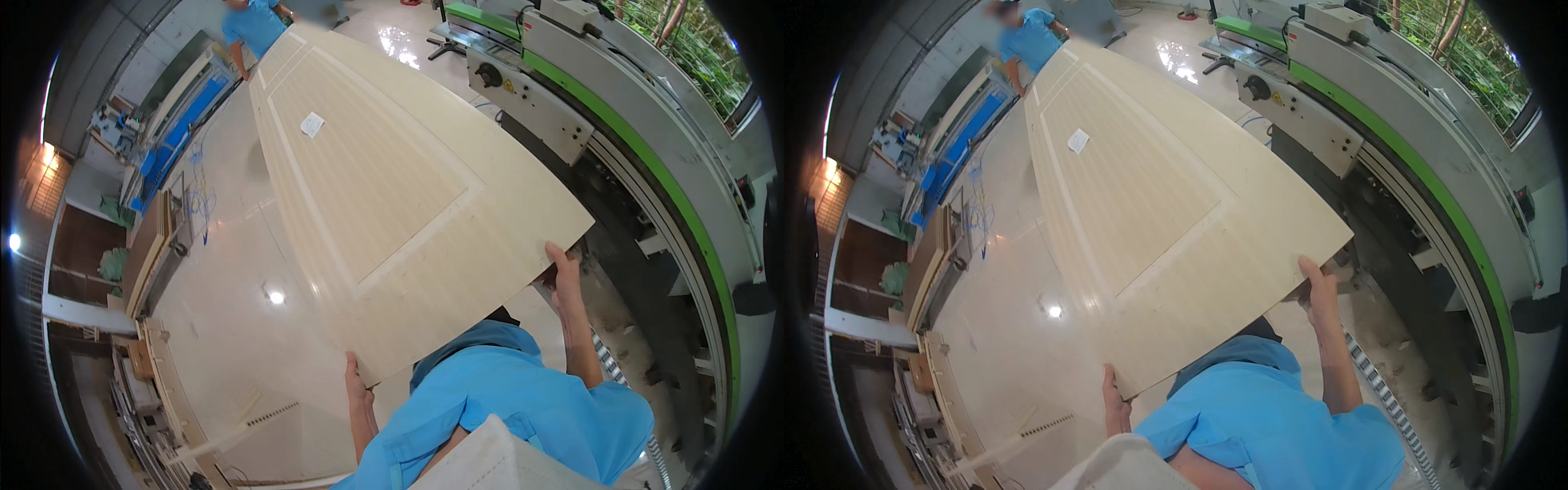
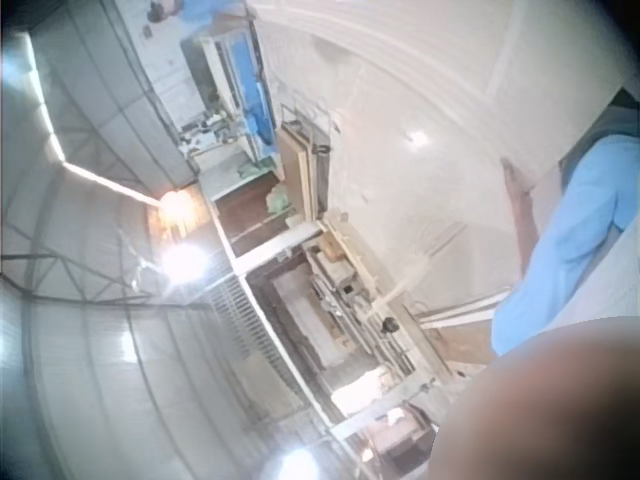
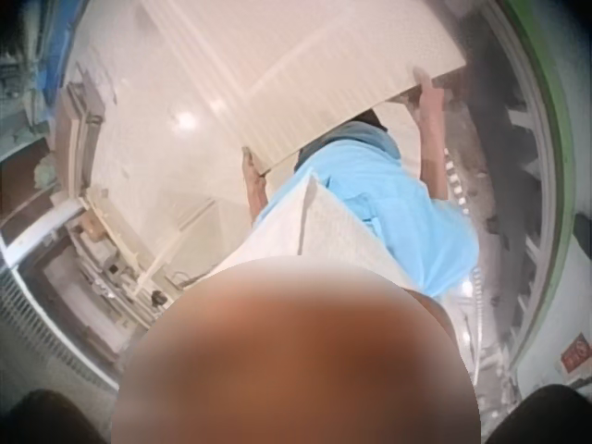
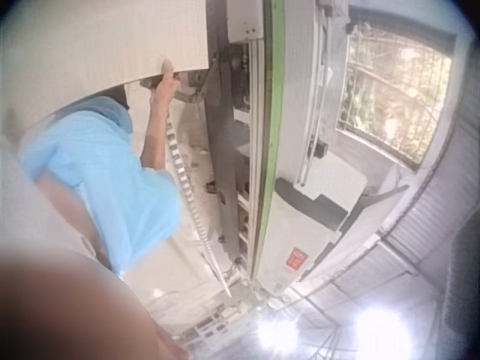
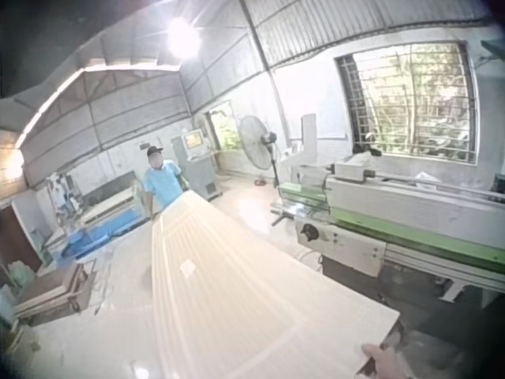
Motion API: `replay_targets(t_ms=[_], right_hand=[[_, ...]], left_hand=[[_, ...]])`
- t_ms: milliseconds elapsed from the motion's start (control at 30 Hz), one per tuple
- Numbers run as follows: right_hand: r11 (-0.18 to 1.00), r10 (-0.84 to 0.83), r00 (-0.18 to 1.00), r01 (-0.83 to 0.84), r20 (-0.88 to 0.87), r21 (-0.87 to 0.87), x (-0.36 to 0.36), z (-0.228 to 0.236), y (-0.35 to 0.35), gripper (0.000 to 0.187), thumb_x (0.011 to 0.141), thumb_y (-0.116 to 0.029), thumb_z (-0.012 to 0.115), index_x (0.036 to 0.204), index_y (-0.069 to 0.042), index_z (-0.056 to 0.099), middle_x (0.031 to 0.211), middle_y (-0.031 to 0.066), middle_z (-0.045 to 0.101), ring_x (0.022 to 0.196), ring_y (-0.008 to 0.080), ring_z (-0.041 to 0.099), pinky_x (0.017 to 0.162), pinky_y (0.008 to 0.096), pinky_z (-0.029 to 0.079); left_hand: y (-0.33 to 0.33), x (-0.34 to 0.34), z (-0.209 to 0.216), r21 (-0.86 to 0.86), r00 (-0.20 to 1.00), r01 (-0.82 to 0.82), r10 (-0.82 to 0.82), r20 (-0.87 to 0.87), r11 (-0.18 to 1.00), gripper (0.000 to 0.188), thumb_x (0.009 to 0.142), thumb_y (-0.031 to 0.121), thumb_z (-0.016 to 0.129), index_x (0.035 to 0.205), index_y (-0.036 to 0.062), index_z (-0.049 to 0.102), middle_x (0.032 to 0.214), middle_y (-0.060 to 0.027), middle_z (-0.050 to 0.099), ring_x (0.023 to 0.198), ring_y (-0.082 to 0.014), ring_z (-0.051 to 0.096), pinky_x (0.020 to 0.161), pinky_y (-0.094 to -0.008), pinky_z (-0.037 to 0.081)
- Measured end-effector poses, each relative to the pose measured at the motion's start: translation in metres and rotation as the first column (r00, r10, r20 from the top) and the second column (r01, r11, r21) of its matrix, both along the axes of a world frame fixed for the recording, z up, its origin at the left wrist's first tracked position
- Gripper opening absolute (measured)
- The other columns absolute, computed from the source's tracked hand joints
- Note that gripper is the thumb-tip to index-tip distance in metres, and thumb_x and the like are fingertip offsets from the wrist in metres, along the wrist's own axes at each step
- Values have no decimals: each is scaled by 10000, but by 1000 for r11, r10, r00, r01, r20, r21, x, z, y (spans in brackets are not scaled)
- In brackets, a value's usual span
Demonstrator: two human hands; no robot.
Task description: The person carries a large light-colored wood panel across the workshop floor and places it onto a conveyor or machine. The person then walks to another area and repeats the process with a second panel, positioning it on the same equipment.
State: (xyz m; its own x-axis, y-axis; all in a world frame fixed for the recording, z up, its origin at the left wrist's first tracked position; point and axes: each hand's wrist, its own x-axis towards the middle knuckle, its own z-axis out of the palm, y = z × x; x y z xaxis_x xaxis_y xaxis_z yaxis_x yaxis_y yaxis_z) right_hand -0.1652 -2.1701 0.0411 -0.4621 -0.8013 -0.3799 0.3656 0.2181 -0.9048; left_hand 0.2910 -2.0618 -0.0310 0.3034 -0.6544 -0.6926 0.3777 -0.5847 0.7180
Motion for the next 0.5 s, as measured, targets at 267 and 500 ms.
replay_targets(t_ms=[267,500], right_hand=[[993,-88,994,83,-60,-78,-11,-11,-219,354,834,-332,689,964,-6,640,697,14,634,478,59,523,389,216,313],[977,-193,975,201,112,-65,-35,-68,-417,492,817,-327,709,1109,58,615,873,72,670,683,95,601,541,224,411]], left_hand=[[-199,-10,9,98,958,266,-274,81,959,772,952,649,324,1401,26,397,1341,-136,517,1184,-242,527,934,-379,454],[-385,-40,7,277,918,358,-390,67,892,895,919,710,306,1480,14,251,1518,-157,304,1364,-286,349,1097,-429,306]])
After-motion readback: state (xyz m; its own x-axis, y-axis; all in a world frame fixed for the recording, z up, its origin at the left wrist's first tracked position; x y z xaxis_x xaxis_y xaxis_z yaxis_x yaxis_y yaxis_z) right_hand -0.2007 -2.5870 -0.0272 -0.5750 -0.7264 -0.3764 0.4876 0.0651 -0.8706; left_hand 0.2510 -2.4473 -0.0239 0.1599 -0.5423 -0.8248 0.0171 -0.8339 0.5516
